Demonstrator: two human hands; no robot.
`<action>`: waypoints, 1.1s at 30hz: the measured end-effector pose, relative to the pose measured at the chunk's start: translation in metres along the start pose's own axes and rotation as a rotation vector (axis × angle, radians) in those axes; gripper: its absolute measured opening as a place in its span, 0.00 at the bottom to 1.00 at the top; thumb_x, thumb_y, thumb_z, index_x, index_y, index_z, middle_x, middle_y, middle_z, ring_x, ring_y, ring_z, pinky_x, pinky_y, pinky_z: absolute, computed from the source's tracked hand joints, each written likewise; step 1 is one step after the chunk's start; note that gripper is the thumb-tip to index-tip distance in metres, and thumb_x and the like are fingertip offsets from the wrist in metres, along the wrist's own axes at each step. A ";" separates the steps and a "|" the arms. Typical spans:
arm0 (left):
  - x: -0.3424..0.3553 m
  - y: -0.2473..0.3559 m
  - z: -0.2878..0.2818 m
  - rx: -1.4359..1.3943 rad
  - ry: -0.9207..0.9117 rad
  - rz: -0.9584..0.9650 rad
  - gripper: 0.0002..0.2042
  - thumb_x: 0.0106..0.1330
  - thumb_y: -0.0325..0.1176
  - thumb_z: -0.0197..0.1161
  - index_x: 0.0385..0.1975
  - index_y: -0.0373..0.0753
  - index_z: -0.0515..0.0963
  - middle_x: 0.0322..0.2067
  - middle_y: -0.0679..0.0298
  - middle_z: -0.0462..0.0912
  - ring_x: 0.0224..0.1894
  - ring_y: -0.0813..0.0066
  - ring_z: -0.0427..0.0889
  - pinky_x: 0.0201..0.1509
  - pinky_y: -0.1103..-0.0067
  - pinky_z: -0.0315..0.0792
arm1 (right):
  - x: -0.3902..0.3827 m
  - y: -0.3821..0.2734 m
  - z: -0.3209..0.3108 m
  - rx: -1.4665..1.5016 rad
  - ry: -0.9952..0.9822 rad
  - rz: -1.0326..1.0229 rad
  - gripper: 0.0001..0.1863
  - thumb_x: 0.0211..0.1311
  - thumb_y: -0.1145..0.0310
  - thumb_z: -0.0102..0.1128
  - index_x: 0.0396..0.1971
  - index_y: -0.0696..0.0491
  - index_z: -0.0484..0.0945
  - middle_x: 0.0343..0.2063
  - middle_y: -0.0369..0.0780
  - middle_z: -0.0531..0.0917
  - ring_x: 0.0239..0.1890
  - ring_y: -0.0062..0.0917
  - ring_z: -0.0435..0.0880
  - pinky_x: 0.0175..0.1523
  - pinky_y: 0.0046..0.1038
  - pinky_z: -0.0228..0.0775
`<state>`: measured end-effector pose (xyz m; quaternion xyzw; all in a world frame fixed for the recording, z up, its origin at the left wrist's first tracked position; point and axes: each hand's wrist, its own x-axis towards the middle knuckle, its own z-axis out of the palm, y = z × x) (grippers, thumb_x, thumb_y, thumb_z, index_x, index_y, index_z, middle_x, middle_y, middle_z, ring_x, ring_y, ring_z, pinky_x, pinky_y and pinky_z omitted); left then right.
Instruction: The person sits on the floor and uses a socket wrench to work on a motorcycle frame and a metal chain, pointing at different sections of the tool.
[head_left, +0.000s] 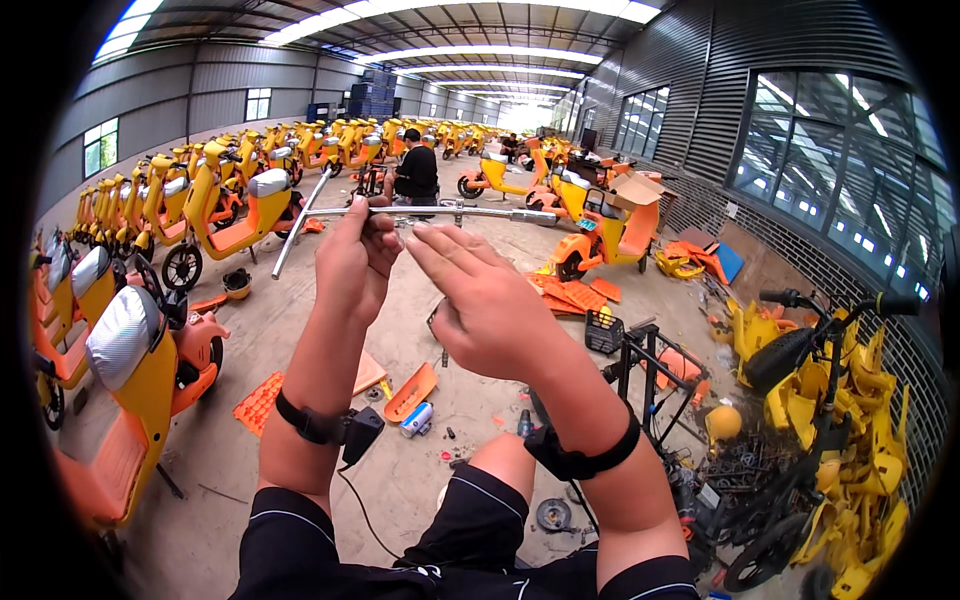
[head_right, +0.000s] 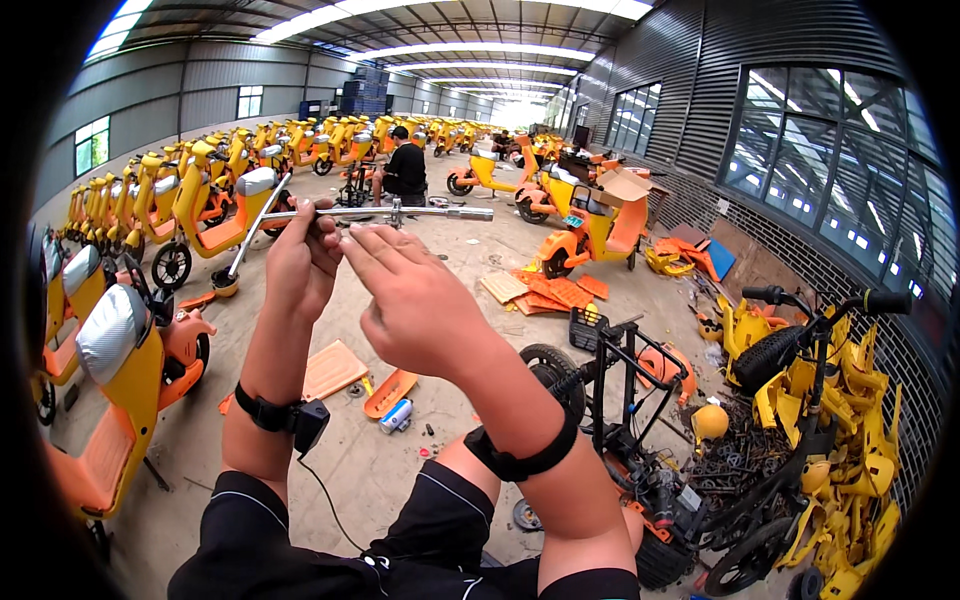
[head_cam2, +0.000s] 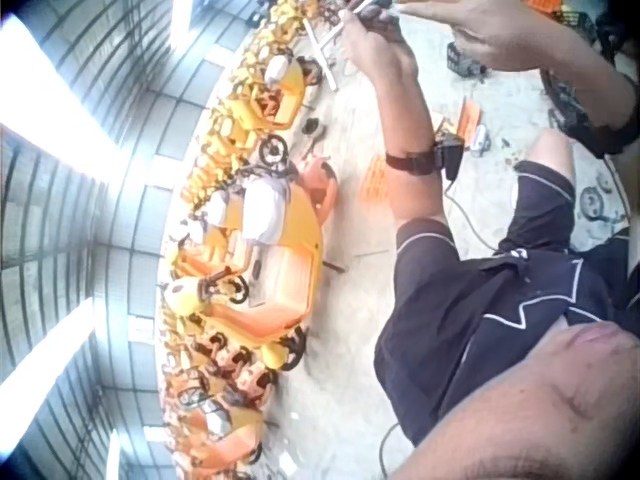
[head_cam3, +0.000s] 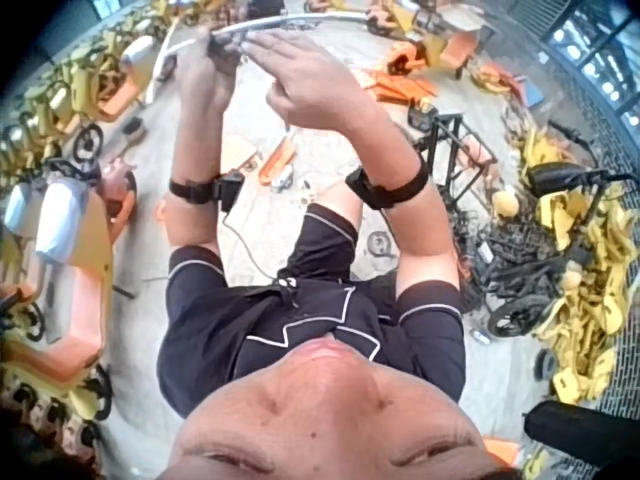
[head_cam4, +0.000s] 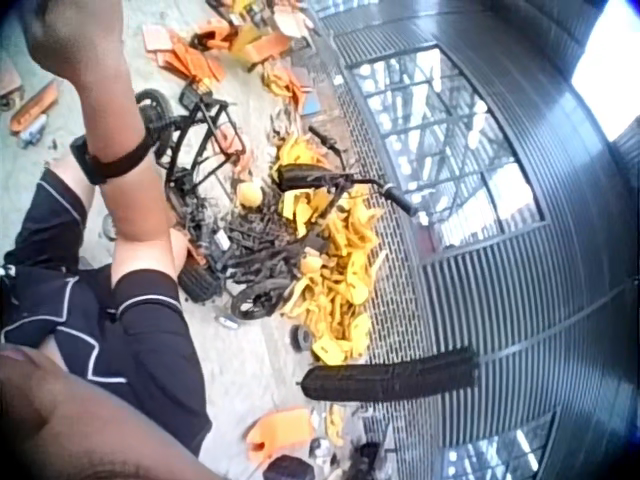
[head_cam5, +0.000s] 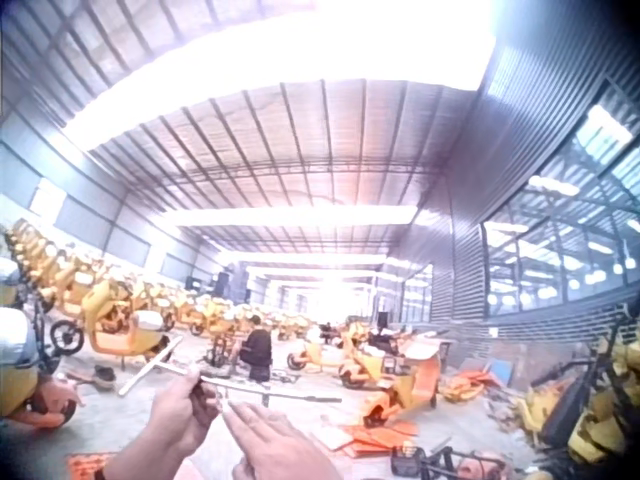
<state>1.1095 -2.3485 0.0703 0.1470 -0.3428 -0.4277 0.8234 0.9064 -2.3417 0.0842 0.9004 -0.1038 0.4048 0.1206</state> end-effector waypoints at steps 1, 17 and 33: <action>0.001 -0.001 -0.001 -0.017 -0.011 0.005 0.14 0.82 0.40 0.52 0.49 0.35 0.78 0.28 0.69 0.81 0.29 0.80 0.77 0.37 0.81 0.74 | 0.005 -0.002 0.004 -0.029 0.004 -0.012 0.32 0.56 0.74 0.56 0.65 0.62 0.73 0.65 0.51 0.76 0.71 0.45 0.69 0.75 0.42 0.61; 0.016 -0.005 -0.017 0.001 -0.069 0.011 0.14 0.82 0.39 0.51 0.49 0.34 0.77 0.28 0.67 0.81 0.29 0.79 0.79 0.39 0.77 0.77 | -0.024 0.035 -0.020 -0.070 0.229 0.078 0.24 0.47 0.82 0.56 0.46 0.53 0.86 0.55 0.38 0.87 0.46 0.32 0.81 0.57 0.36 0.71; 0.019 -0.017 -0.004 0.001 0.012 -0.038 0.14 0.82 0.39 0.52 0.48 0.33 0.76 0.28 0.68 0.79 0.28 0.79 0.75 0.38 0.77 0.74 | -0.048 0.049 -0.028 0.283 0.098 0.274 0.12 0.50 0.86 0.49 0.34 0.55 0.70 0.68 0.49 0.74 0.49 0.47 0.80 0.52 0.42 0.72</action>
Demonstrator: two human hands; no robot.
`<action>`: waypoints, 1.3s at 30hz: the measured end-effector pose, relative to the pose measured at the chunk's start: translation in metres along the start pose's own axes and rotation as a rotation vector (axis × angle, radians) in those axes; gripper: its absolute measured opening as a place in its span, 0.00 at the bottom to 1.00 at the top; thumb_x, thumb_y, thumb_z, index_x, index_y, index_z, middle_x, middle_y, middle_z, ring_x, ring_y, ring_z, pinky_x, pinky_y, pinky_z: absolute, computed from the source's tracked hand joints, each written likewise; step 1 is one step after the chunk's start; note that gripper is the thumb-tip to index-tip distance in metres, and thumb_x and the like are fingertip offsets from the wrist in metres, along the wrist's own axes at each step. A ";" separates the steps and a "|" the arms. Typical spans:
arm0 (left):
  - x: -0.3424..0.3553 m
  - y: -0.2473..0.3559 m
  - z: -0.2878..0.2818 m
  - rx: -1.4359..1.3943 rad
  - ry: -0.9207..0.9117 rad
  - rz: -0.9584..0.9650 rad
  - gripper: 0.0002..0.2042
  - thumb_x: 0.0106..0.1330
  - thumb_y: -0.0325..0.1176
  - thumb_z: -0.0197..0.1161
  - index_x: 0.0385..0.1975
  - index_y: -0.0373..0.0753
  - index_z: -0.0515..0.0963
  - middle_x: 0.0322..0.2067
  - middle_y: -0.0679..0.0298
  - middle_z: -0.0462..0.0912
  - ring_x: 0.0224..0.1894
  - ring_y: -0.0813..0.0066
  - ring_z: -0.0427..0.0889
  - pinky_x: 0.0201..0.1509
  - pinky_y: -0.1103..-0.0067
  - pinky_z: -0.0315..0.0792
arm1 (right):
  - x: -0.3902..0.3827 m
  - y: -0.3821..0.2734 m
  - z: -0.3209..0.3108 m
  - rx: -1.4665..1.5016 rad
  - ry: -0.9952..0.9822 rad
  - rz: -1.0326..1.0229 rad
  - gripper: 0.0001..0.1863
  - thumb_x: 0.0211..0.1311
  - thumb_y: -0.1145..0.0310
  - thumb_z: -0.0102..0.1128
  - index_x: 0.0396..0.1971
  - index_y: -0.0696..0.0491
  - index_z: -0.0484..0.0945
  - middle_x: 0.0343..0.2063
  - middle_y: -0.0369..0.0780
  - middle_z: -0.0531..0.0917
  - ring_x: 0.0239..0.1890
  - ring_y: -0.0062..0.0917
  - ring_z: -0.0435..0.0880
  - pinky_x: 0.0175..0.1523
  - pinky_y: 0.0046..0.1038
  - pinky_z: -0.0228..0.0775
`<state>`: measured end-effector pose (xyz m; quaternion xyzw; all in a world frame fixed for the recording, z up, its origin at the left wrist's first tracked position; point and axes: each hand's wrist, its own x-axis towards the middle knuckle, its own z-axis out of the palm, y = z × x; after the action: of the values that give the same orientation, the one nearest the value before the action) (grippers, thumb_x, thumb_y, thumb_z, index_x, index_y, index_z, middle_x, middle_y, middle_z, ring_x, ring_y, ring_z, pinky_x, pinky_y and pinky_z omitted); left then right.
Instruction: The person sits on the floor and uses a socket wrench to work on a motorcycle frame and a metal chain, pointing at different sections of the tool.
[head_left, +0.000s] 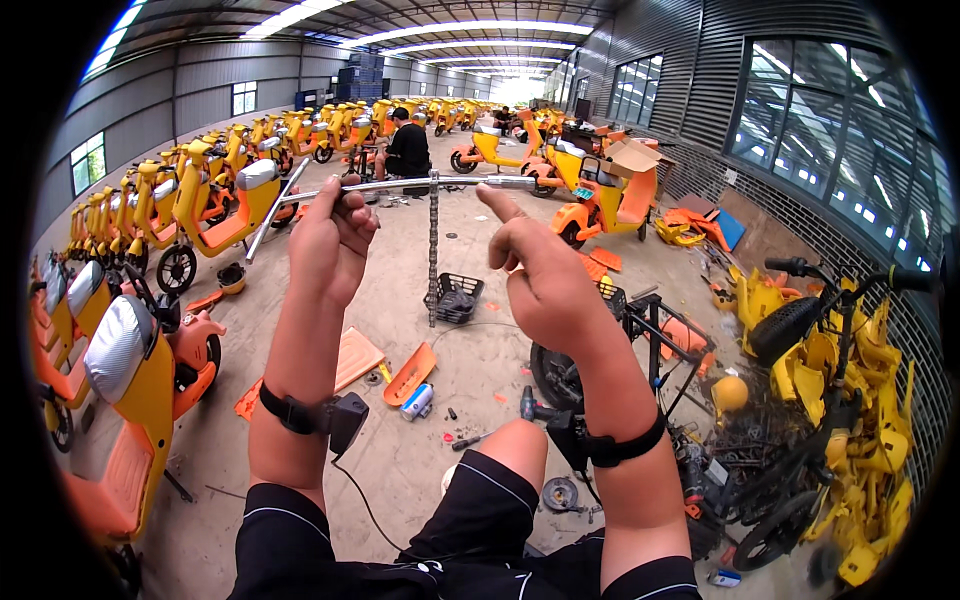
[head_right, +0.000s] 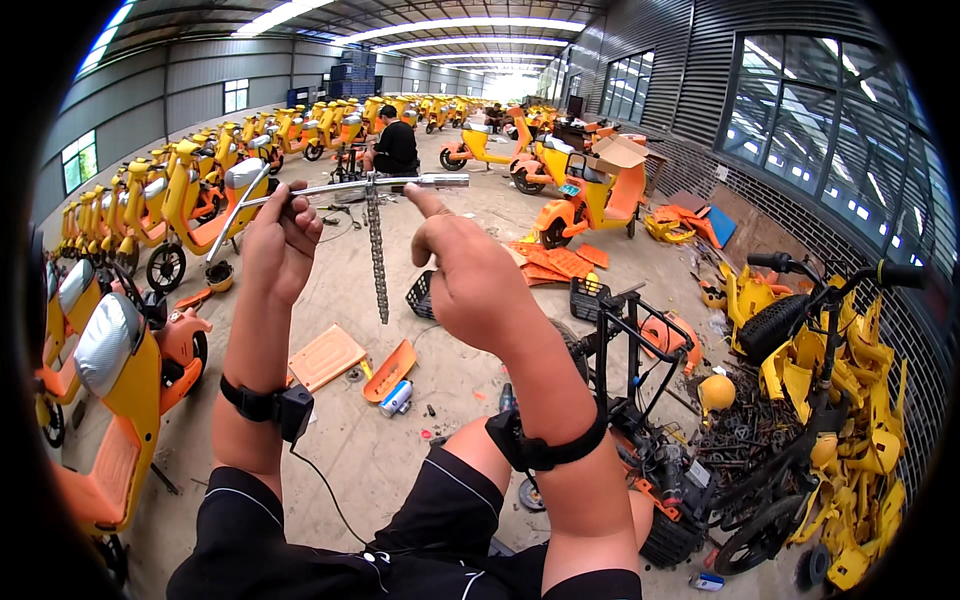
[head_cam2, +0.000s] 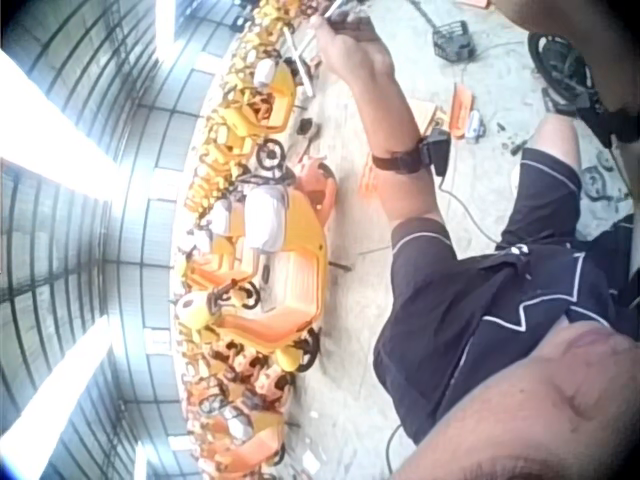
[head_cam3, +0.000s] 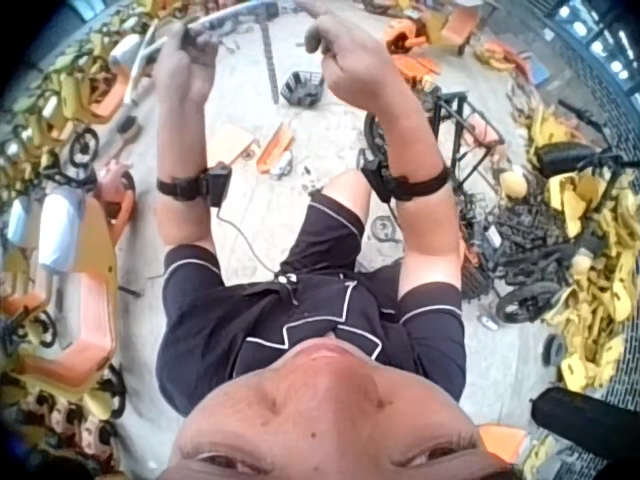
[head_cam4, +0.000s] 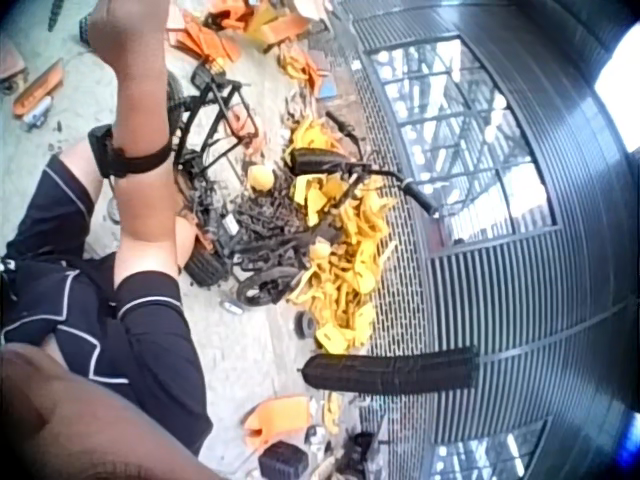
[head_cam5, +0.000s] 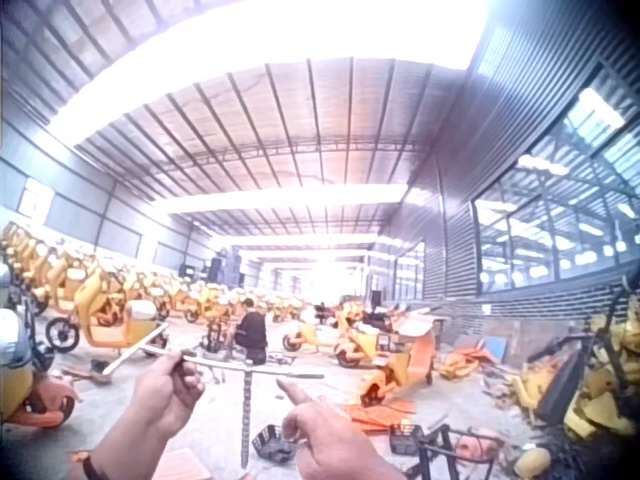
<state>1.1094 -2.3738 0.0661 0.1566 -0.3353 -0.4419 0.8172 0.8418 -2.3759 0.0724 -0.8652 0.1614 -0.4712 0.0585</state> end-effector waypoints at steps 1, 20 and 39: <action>0.000 0.000 0.000 -0.008 -0.035 0.011 0.13 0.82 0.38 0.51 0.49 0.33 0.75 0.28 0.69 0.77 0.28 0.79 0.74 0.37 0.78 0.73 | 0.001 0.000 0.003 0.021 -0.021 0.011 0.12 0.50 0.86 0.48 0.34 0.55 0.69 0.67 0.49 0.74 0.49 0.47 0.80 0.52 0.43 0.72; 0.009 0.005 -0.011 -0.023 -0.079 0.008 0.13 0.81 0.38 0.51 0.48 0.34 0.77 0.27 0.69 0.76 0.29 0.79 0.74 0.38 0.77 0.72 | -0.026 0.033 -0.026 -0.219 -0.157 0.068 0.04 0.54 0.81 0.49 0.28 0.56 0.70 0.59 0.46 0.82 0.45 0.44 0.82 0.48 0.41 0.74; 0.005 -0.004 -0.017 -0.033 -0.027 -0.018 0.12 0.81 0.39 0.52 0.47 0.36 0.76 0.26 0.71 0.76 0.28 0.80 0.73 0.36 0.78 0.71 | -0.262 0.189 -0.023 0.060 -0.109 0.806 0.20 0.58 0.71 0.57 0.52 0.56 0.82 0.42 0.39 0.86 0.36 0.24 0.83 0.41 0.31 0.76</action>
<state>1.1206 -2.3807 0.0537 0.1402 -0.3375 -0.4569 0.8110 0.6478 -2.4652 -0.1715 -0.7544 0.4704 -0.3683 0.2720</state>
